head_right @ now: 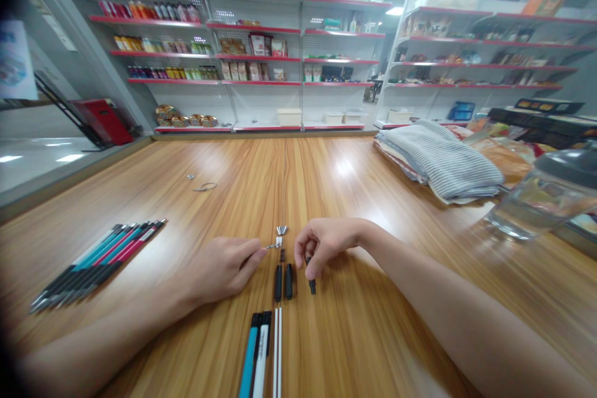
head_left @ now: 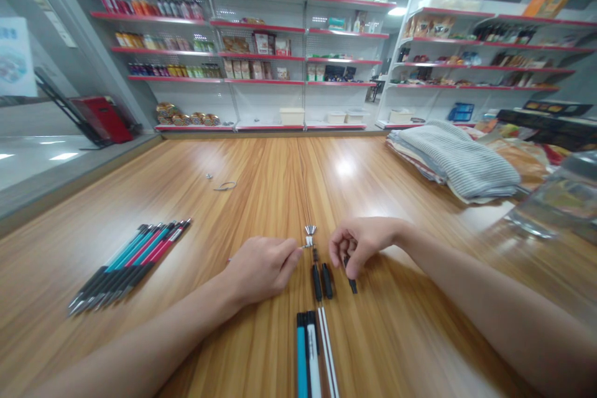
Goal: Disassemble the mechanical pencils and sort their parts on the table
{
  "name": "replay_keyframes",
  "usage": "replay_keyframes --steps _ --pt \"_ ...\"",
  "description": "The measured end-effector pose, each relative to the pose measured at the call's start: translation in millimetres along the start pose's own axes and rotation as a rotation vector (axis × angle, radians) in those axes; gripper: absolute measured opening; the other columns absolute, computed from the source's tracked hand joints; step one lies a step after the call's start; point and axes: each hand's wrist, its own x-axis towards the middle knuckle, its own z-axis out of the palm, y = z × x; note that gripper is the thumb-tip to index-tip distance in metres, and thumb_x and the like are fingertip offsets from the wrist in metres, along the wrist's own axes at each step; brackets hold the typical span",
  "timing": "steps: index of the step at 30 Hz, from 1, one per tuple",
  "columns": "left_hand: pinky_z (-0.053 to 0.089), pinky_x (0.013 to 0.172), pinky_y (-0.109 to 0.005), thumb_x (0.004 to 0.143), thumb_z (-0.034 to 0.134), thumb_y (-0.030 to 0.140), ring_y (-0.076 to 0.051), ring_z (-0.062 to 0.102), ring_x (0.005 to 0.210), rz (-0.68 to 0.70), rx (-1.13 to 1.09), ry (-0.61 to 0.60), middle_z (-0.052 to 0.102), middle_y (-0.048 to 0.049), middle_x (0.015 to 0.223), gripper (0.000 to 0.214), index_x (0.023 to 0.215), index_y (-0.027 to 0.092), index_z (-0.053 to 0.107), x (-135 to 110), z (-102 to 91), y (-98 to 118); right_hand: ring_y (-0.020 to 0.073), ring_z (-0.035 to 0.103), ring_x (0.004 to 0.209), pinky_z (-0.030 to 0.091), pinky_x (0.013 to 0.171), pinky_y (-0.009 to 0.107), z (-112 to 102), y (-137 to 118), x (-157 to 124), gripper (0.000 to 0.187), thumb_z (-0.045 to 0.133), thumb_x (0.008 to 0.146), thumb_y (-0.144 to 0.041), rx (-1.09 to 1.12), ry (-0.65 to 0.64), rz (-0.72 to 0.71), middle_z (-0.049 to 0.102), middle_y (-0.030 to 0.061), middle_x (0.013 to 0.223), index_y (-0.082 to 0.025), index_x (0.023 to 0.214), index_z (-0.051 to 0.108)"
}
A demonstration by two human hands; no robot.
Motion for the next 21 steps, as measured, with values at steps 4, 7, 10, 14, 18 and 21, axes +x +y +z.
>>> replay_keyframes --steps 4,7,10,14,18,21 --pt "0.036 0.052 -0.026 0.096 0.033 0.032 -0.016 0.061 0.057 -0.007 0.002 -0.024 0.062 -0.001 0.064 0.03 0.074 0.019 0.049 -0.8 0.4 -0.4 0.0071 0.054 0.051 0.035 0.042 0.015 2.4 -4.2 -1.1 0.037 0.077 0.07 -0.038 -0.075 -0.053 0.06 0.068 0.001 0.069 -0.012 0.094 0.064" --pt "0.036 0.053 -0.027 0.097 0.032 0.032 -0.017 0.061 0.059 -0.015 0.007 -0.044 0.062 -0.0011 0.066 0.03 0.075 0.02 0.049 -1.0 0.4 -0.6 0.0057 0.049 0.046 0.032 0.037 0.014 2.3 -5.4 -2.3 0.032 0.071 0.075 -0.037 -0.07 -0.076 0.055 0.068 0.0014 0.07 -0.011 0.094 0.063" --pt "0.036 0.053 -0.028 0.097 0.031 0.033 -0.017 0.062 0.06 -0.017 0.005 -0.055 0.062 -0.001 0.066 0.031 0.076 0.02 0.048 -0.5 0.0 -0.7 0.0053 0.046 0.044 0.032 0.036 0.015 1.8 -5.4 -3.1 0.028 0.069 0.077 -0.033 -0.061 -0.084 0.038 0.067 0.0007 0.068 -0.011 0.093 0.062" --pt "0.036 0.054 -0.028 0.097 0.03 0.033 -0.018 0.062 0.061 -0.019 -0.002 -0.064 0.063 -0.0011 0.067 0.031 0.076 0.02 0.049 -0.2 -0.1 -0.7 0.0046 0.043 0.042 0.031 0.036 0.015 1.2 -4.8 -3.8 0.022 0.067 0.079 -0.032 -0.046 -0.09 0.013 0.066 0.0001 0.066 -0.012 0.086 0.06" --pt "0.035 0.053 -0.028 0.097 0.03 0.033 -0.017 0.061 0.059 -0.017 0.002 -0.069 0.062 -0.001 0.066 0.031 0.076 0.02 0.049 -0.5 0.4 -0.9 0.0037 0.041 0.04 0.029 0.037 0.014 -0.2 -2.8 -5.3 0.02 0.07 0.076 -0.027 0.006 -0.069 -0.035 0.066 -0.0004 0.064 -0.013 0.077 0.056" --pt "0.034 0.053 -0.027 0.097 0.031 0.033 -0.016 0.061 0.058 -0.012 0.006 -0.061 0.062 -0.001 0.066 0.031 0.075 0.02 0.048 -0.8 0.9 -1.6 0.0043 0.043 0.04 0.029 0.038 0.014 -3.9 2.7 -6.8 0.02 0.071 0.074 -0.025 0.067 -0.079 -0.058 0.064 -0.0022 0.059 -0.012 0.084 0.06"
